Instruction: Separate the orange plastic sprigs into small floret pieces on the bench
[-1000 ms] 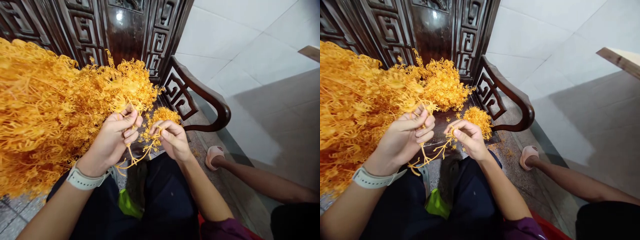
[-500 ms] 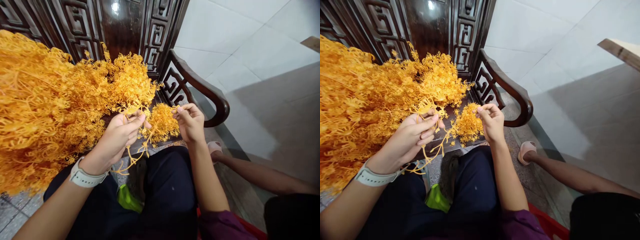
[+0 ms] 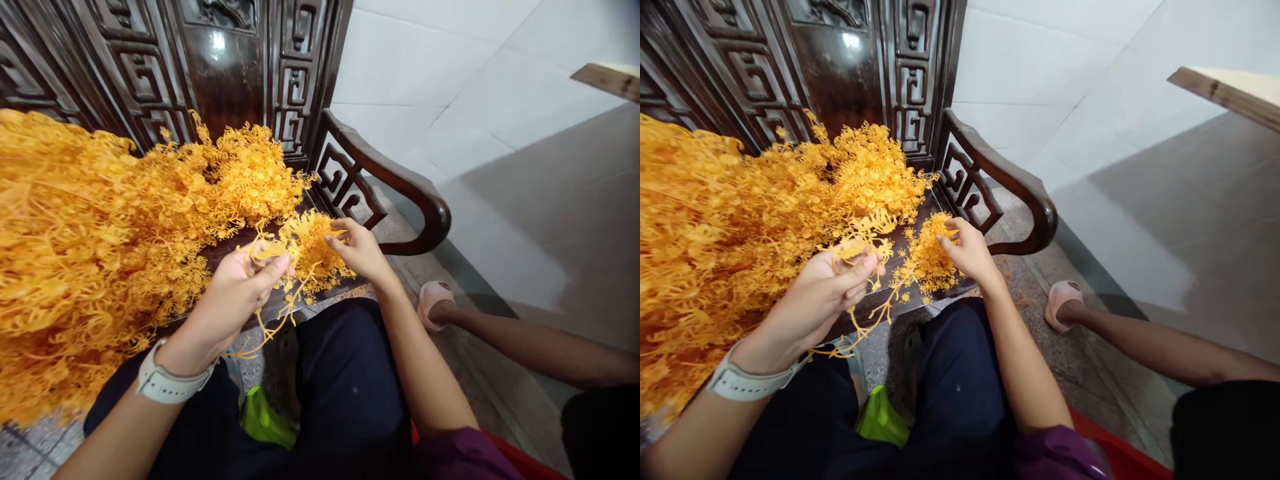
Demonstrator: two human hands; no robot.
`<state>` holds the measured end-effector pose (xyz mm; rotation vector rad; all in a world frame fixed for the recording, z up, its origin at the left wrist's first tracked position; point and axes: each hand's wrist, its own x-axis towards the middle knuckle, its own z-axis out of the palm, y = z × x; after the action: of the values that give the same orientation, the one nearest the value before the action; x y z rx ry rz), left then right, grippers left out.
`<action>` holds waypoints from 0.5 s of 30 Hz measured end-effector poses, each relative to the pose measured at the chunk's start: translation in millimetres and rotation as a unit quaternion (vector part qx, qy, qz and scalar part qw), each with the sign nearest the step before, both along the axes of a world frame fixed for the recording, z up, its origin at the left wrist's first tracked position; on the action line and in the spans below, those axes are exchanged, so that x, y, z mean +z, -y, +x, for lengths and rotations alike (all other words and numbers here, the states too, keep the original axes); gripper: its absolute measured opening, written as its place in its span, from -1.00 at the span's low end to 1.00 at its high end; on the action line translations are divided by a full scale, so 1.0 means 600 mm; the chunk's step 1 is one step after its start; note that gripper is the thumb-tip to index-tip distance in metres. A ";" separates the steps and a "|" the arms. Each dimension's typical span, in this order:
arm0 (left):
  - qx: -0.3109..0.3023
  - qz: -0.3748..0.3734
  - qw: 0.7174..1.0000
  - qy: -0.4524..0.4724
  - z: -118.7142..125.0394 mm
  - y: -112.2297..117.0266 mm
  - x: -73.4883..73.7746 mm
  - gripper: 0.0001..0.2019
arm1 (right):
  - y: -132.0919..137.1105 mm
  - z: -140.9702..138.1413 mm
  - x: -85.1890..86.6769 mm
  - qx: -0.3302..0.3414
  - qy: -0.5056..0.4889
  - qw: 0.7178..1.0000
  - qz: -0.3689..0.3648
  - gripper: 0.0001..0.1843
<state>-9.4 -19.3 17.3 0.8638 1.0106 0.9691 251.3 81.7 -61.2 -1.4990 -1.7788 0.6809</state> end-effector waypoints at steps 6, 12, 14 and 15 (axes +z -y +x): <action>0.000 0.056 0.997 -0.055 0.003 -0.001 -0.012 -0.73 | 0.084 -0.072 0.069 0.204 -0.287 0.933 -0.077 -0.63; -0.028 0.082 0.996 -0.033 0.008 -0.003 -0.018 -0.72 | 0.109 -0.114 0.076 0.231 -0.401 0.878 -0.126 -0.81; -0.018 0.096 0.993 -0.068 0.007 -0.004 -0.018 -0.76 | 0.104 -0.110 0.073 0.185 -0.399 0.892 -0.107 -0.80; -0.015 0.108 0.990 -0.092 0.007 -0.005 -0.017 -0.80 | 0.102 -0.106 0.071 0.163 -0.394 0.900 -0.094 -0.78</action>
<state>-5.5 -16.3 6.9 1.1627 1.0580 0.9989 187.7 20.6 -18.3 -0.8234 -1.3347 1.4256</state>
